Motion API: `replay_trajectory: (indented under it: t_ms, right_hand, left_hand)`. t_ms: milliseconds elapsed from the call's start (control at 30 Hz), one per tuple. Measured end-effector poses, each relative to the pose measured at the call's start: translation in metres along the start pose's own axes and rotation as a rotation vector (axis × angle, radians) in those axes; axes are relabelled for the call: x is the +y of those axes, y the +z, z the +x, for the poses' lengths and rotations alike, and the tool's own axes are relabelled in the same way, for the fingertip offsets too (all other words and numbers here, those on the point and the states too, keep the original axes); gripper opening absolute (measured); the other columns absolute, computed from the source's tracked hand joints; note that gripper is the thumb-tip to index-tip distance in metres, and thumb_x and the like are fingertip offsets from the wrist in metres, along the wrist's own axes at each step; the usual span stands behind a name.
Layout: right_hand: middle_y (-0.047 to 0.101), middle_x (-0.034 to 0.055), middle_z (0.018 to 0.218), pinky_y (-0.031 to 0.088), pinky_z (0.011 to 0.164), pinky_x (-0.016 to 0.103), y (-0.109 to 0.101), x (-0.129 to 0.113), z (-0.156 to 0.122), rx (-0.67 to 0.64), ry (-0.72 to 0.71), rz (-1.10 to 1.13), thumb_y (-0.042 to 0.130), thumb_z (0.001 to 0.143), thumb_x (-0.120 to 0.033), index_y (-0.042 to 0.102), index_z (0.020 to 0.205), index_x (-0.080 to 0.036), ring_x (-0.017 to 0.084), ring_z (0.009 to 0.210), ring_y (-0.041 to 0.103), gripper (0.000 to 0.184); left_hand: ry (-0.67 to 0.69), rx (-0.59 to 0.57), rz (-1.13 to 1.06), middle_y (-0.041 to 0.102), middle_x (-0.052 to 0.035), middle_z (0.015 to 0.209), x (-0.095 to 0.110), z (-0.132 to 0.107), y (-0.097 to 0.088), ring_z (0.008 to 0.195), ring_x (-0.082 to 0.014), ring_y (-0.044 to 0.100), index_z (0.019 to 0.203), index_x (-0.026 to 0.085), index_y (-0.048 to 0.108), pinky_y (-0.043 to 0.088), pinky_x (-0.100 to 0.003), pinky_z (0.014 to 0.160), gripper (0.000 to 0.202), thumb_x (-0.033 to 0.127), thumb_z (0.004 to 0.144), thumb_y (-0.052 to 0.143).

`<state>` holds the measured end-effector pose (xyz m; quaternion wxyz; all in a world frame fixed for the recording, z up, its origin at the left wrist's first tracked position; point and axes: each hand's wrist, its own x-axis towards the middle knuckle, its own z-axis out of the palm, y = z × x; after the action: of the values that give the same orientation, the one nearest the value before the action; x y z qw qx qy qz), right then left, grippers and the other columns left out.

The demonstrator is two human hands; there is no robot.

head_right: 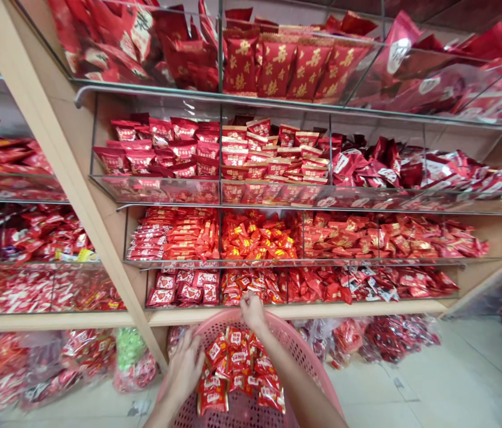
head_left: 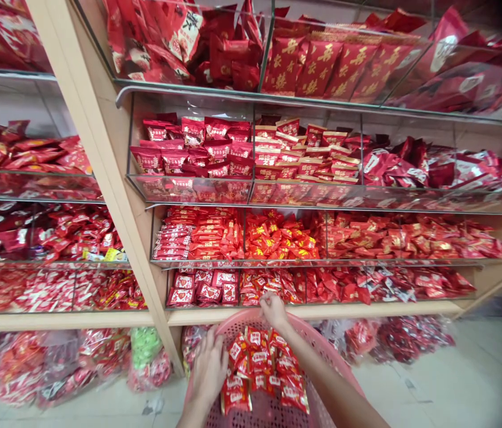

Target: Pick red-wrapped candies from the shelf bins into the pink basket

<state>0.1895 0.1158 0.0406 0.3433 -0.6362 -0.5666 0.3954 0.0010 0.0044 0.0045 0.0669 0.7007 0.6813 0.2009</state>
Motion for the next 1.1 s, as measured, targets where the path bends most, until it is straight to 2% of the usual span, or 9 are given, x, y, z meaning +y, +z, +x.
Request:
replay_trajectory:
  t_ms: [233, 300, 400, 533, 700, 867, 1100]
  right_hand:
    - [0.063, 0.0006, 0.071, 0.043, 0.044, 0.022, -0.015, 0.006, -0.016, 0.025, -0.216, 0.207, 0.038, 0.083, -0.044, 0.041, 0.083, -0.022, 0.014, 0.048, 0.06, 0.023]
    - [0.062, 0.0005, 0.073, 0.043, 0.044, 0.022, -0.018, 0.01, -0.025, 0.02, -0.234, 0.271, 0.039, 0.082, -0.051, 0.04, 0.082, -0.022, 0.014, 0.05, 0.061, 0.028]
    - [0.062, -0.0004, 0.068, 0.041, 0.044, 0.022, -0.017, 0.02, -0.044, 0.0, -0.189, 0.377, 0.044, 0.079, -0.058, 0.04, 0.081, -0.022, 0.015, 0.051, 0.061, 0.036]
    - [0.065, 0.002, 0.063, 0.039, 0.044, 0.022, -0.006, 0.042, -0.063, -0.009, -0.042, 0.477, 0.051, 0.069, -0.064, 0.042, 0.078, -0.021, 0.015, 0.047, 0.059, 0.045]
    - [0.063, -0.0006, 0.056, 0.036, 0.042, 0.022, 0.008, 0.066, -0.067, 0.002, 0.129, 0.547, 0.055, 0.063, -0.061, 0.041, 0.074, -0.022, 0.014, 0.043, 0.057, 0.043]
    - [0.063, -0.0006, 0.057, 0.037, 0.042, 0.023, 0.012, 0.075, -0.064, -0.005, 0.155, 0.58, 0.056, 0.061, -0.06, 0.041, 0.074, -0.023, 0.015, 0.043, 0.057, 0.042]
    - [0.064, -0.0017, 0.057, 0.037, 0.04, 0.023, 0.017, 0.081, -0.066, 0.055, 0.189, 0.658, 0.063, 0.056, -0.063, 0.043, 0.08, -0.022, 0.016, 0.042, 0.058, 0.051]
  left_hand:
    - [0.003, -0.001, 0.002, 0.045, -0.0082, 0.133, 0.001, 0.0, -0.001, 0.118, -0.0223, 0.044, 0.108, 0.018, 0.058, 0.035, -0.039, 0.099, 0.034, 0.013, 0.081, 0.038]
    - [0.005, 0.008, 0.002, 0.046, -0.0078, 0.132, 0.002, 0.0, -0.002, 0.117, -0.022, 0.045, 0.107, 0.019, 0.058, 0.036, -0.039, 0.097, 0.034, 0.014, 0.082, 0.037]
    - [0.004, 0.017, 0.012, 0.045, -0.008, 0.133, 0.002, 0.0, -0.002, 0.115, -0.0221, 0.047, 0.108, 0.019, 0.058, 0.038, -0.039, 0.096, 0.034, 0.014, 0.082, 0.038]
    - [0.025, 0.021, 0.036, 0.043, -0.0089, 0.135, 0.001, 0.0, 0.0, 0.114, -0.0229, 0.048, 0.105, 0.019, 0.059, 0.038, -0.039, 0.095, 0.032, 0.015, 0.083, 0.037]
    - [0.04, 0.021, 0.058, 0.044, -0.0097, 0.133, 0.0, 0.0, 0.001, 0.117, -0.0234, 0.047, 0.104, 0.018, 0.058, 0.037, -0.04, 0.096, 0.031, 0.015, 0.084, 0.034]
    - [0.031, 0.031, 0.058, 0.046, -0.0099, 0.132, 0.002, 0.0, -0.001, 0.116, -0.0233, 0.048, 0.103, 0.018, 0.059, 0.038, -0.038, 0.095, 0.031, 0.014, 0.084, 0.036]
    - [0.034, 0.019, 0.072, 0.044, -0.0113, 0.134, 0.004, 0.0, -0.003, 0.118, -0.0244, 0.046, 0.104, 0.017, 0.06, 0.038, -0.04, 0.095, 0.031, 0.015, 0.083, 0.037]
